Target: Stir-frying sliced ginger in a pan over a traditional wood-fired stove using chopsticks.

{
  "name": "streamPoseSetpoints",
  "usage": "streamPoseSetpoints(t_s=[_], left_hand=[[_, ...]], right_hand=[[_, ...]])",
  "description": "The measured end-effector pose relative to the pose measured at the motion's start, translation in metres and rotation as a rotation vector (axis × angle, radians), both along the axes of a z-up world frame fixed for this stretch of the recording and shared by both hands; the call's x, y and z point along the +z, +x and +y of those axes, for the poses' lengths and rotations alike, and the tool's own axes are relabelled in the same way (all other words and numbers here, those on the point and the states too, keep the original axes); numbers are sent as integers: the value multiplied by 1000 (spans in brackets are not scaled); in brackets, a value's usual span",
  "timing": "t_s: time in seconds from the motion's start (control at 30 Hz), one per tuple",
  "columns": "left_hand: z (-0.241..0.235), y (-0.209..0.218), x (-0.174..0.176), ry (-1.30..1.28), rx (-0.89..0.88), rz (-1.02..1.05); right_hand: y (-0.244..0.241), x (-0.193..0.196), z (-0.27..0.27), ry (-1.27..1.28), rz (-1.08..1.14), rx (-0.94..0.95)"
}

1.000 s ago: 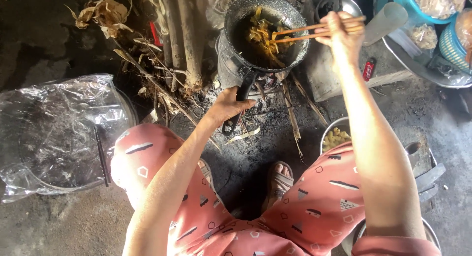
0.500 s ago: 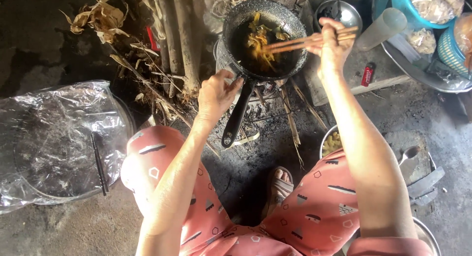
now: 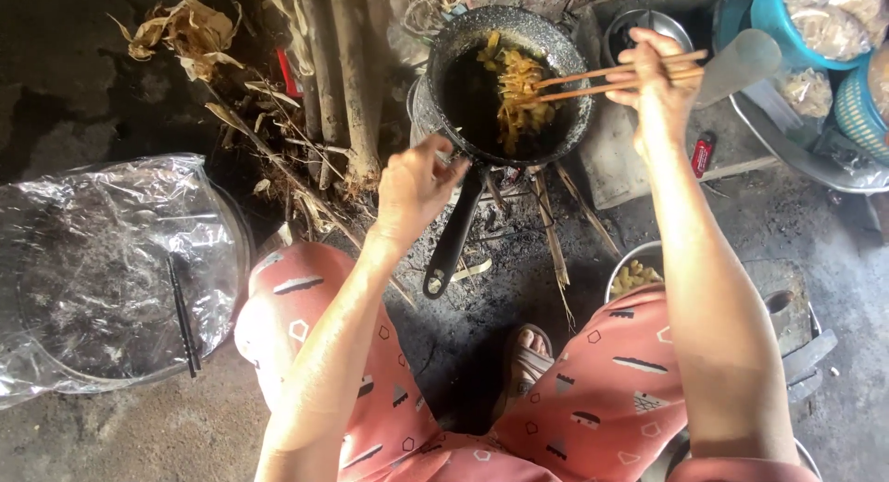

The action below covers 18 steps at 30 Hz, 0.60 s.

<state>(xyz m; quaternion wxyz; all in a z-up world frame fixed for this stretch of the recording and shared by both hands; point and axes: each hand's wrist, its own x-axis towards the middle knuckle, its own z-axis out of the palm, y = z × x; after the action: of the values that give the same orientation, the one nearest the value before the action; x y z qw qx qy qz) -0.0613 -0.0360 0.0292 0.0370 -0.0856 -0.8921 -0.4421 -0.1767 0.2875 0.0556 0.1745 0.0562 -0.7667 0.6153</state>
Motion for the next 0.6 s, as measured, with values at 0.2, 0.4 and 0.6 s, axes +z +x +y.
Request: streamPoseSetpoints(t_s=[0.2,0.4,0.6], left_hand=[[7,1,-7,-120,-8,-17],[9,10,4,-339,-225,-350],[6,12,10,-310,-266,-322]], right_hand=[[-5,18,-4,-132,-206,-67],[-15,-6,-6,-48,-117,-48],[-12,14,-34,1,192,102]])
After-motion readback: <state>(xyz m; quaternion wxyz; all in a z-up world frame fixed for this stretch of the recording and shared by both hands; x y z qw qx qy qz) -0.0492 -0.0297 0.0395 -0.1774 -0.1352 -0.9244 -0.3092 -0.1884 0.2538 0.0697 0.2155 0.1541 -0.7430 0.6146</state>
